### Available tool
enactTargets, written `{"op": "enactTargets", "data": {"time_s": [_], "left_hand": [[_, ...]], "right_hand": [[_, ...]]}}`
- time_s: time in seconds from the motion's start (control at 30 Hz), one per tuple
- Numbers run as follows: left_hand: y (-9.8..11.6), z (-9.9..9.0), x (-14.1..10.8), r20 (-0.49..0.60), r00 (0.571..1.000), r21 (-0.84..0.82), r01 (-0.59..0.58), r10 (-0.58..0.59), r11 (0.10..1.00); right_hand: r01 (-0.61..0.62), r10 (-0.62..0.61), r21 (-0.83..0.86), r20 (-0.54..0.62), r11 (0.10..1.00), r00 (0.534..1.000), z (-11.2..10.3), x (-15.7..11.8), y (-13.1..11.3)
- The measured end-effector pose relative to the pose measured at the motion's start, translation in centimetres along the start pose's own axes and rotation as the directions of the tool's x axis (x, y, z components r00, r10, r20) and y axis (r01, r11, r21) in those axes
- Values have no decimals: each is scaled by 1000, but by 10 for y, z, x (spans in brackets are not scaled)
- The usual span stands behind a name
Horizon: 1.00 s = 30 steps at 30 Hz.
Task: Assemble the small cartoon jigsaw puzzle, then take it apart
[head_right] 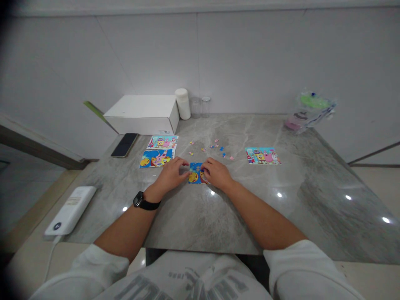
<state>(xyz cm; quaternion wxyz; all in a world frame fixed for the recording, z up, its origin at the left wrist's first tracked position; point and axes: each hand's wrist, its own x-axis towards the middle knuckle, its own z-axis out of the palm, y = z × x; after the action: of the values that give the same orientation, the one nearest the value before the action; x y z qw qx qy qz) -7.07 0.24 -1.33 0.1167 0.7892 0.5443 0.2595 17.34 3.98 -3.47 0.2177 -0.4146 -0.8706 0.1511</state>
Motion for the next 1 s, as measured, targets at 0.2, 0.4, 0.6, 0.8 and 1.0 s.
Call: {"op": "enactTargets", "data": {"time_s": [0.2,0.4,0.6,0.8,1.0], "left_hand": [[0,0,0,-30,999,26,19,-18,999],[3,8,3,-101,994,-129,22,-36,991],[7,14,5,-126,991,-278,8,-45,961],[5,15,8,-157,985,-326,20,-75,945],[5,15,10,-174,981,-349,25,-91,937]], "right_hand": [[-22,22,10,-44,1000,999,-2,0,0],[-45,60,104,-148,994,987,-7,2,4],[-136,176,160,-277,978,945,-18,6,32],[-140,183,164,-282,976,942,-13,9,43],[-83,147,219,-292,972,945,-9,9,33]]}}
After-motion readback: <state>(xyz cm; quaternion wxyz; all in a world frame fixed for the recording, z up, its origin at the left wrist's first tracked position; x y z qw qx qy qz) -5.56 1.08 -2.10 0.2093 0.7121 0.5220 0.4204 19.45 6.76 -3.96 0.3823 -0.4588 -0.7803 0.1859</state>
